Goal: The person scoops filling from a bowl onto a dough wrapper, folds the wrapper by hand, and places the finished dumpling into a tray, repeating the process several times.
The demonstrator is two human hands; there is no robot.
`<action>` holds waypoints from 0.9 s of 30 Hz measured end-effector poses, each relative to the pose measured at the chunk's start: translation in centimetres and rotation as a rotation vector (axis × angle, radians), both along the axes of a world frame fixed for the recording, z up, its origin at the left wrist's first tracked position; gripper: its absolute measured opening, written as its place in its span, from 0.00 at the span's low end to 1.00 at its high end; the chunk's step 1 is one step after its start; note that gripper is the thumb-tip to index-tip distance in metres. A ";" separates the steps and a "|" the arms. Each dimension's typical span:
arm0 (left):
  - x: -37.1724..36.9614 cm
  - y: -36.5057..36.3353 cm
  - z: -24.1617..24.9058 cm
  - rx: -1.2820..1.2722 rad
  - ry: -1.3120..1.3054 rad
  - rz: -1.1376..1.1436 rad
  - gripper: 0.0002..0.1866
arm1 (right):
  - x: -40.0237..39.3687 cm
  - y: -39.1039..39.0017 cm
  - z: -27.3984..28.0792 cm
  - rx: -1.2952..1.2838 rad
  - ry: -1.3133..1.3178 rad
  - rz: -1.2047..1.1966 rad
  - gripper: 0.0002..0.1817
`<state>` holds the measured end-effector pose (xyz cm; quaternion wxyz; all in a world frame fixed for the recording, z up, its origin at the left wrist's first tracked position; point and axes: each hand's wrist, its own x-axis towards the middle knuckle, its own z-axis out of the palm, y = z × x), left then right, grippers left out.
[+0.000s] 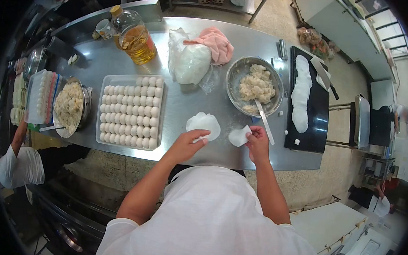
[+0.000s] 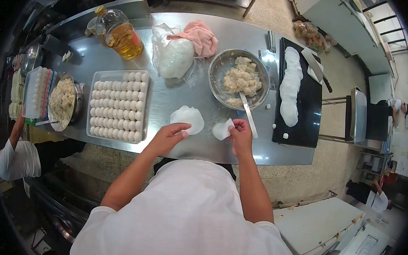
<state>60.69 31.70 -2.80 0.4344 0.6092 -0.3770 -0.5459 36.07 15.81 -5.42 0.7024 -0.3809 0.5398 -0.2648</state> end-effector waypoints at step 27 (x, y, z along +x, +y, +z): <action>-0.8 -5.9 5.0 0.034 -0.077 -0.042 0.27 | -0.7 -9.9 8.5 -1.207 1.145 0.958 0.07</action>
